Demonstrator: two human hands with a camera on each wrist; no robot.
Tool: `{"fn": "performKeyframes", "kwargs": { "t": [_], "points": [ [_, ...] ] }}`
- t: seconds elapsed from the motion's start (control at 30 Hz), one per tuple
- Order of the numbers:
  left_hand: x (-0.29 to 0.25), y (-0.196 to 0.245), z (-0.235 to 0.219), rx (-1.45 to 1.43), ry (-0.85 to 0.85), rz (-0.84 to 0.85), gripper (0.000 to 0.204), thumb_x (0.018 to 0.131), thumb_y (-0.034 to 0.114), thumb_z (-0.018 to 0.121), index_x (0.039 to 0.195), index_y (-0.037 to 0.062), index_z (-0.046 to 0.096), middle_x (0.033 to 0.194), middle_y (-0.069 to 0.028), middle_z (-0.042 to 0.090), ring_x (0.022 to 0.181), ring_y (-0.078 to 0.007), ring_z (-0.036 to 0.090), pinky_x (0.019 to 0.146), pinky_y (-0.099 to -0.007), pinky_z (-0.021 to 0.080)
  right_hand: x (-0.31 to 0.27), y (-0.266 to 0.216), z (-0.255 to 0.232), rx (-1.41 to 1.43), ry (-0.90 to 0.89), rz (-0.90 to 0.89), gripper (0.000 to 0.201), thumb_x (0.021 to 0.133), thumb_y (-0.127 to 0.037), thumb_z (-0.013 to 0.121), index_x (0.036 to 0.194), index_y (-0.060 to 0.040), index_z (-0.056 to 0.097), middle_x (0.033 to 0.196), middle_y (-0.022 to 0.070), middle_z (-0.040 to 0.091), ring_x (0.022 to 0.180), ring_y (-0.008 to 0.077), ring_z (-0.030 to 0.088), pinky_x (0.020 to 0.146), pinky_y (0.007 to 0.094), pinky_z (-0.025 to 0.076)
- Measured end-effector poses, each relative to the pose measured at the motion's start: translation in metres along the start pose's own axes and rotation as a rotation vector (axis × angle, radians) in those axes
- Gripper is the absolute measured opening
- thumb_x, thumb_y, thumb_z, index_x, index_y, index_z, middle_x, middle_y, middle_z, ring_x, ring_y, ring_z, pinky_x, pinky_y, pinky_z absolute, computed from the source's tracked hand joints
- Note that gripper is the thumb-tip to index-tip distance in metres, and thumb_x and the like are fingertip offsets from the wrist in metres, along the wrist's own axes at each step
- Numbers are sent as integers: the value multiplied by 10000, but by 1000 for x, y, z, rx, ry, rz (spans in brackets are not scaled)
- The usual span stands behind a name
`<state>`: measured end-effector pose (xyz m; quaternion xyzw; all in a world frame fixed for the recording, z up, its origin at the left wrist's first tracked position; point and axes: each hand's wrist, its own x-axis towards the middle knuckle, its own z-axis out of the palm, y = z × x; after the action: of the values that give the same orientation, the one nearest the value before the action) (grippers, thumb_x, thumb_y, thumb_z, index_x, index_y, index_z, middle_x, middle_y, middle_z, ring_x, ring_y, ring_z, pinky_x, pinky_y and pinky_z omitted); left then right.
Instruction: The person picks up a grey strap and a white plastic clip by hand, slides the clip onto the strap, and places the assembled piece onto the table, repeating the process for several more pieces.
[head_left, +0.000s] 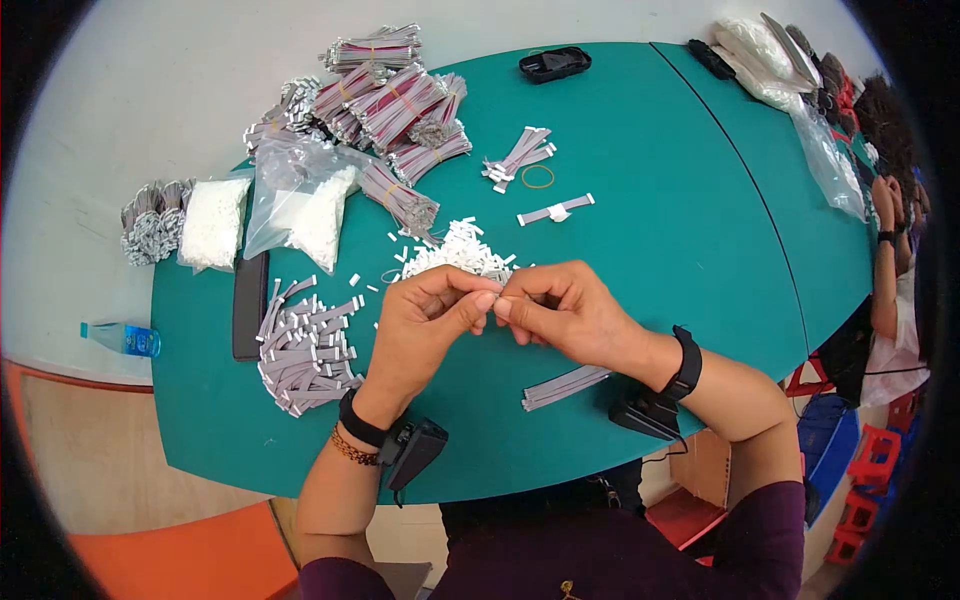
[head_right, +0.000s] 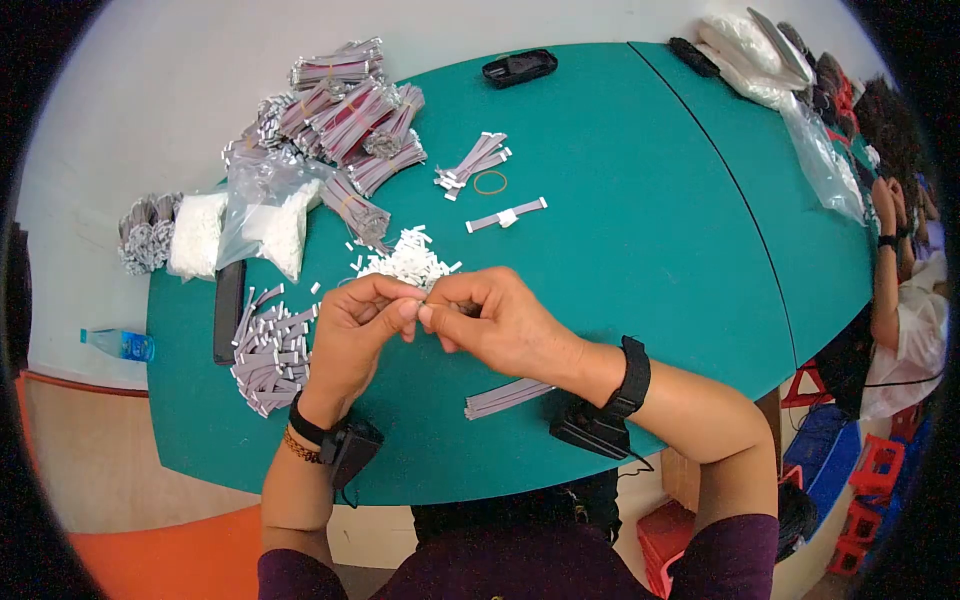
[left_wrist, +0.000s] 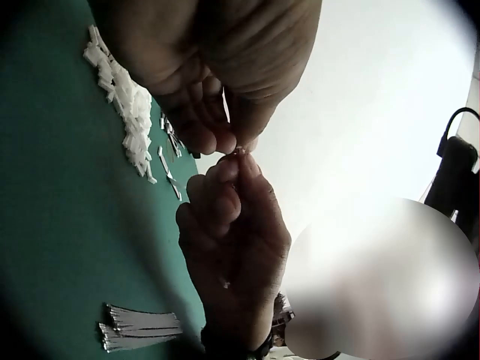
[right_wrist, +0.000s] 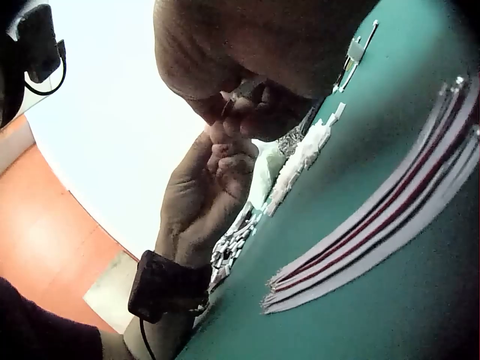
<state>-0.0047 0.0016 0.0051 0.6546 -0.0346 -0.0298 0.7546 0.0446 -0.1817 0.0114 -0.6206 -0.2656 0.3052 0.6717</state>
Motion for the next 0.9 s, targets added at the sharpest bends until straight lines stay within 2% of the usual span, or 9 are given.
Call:
{"fn": "performKeyframes", "kwargs": {
  "t": [0.1,0.4,0.5,0.6,0.9],
  "points": [
    [1,2,-1,-84,-16,-10,171,862,106,617,985,-12,634,830,-42,632,692,-73,536,628,-209,443,2,-2,-1,40,20,80,234,910,-231,560,791,-35,602,625,-5,538,546,37,472,464,186,356],
    [0,5,-3,-165,-103,-26,233,858,106,616,1065,-2,610,937,-51,626,788,-87,536,687,-220,425,3,-3,-2,136,-32,47,248,915,-256,543,817,-40,615,633,-11,548,532,39,485,463,180,383],
    [1,2,-5,-157,-101,-20,222,855,102,619,1055,6,615,951,-53,626,796,-92,538,689,-222,424,2,-13,-2,93,-42,131,226,917,-224,545,840,-27,623,651,2,569,548,47,514,473,184,402],
    [1,1,-6,-159,-101,-10,204,854,94,617,1039,7,620,954,-55,625,797,-97,540,691,-224,426,4,-4,-1,207,-77,55,197,914,-180,550,849,-11,628,673,21,595,562,55,536,482,191,418],
    [1,-2,-2,-219,-141,8,170,860,64,599,1013,-8,624,943,-67,615,776,-122,548,710,-257,460,-1,-5,5,270,-44,33,196,907,-153,559,814,6,629,666,49,616,564,70,544,493,197,431]
  ]
}}
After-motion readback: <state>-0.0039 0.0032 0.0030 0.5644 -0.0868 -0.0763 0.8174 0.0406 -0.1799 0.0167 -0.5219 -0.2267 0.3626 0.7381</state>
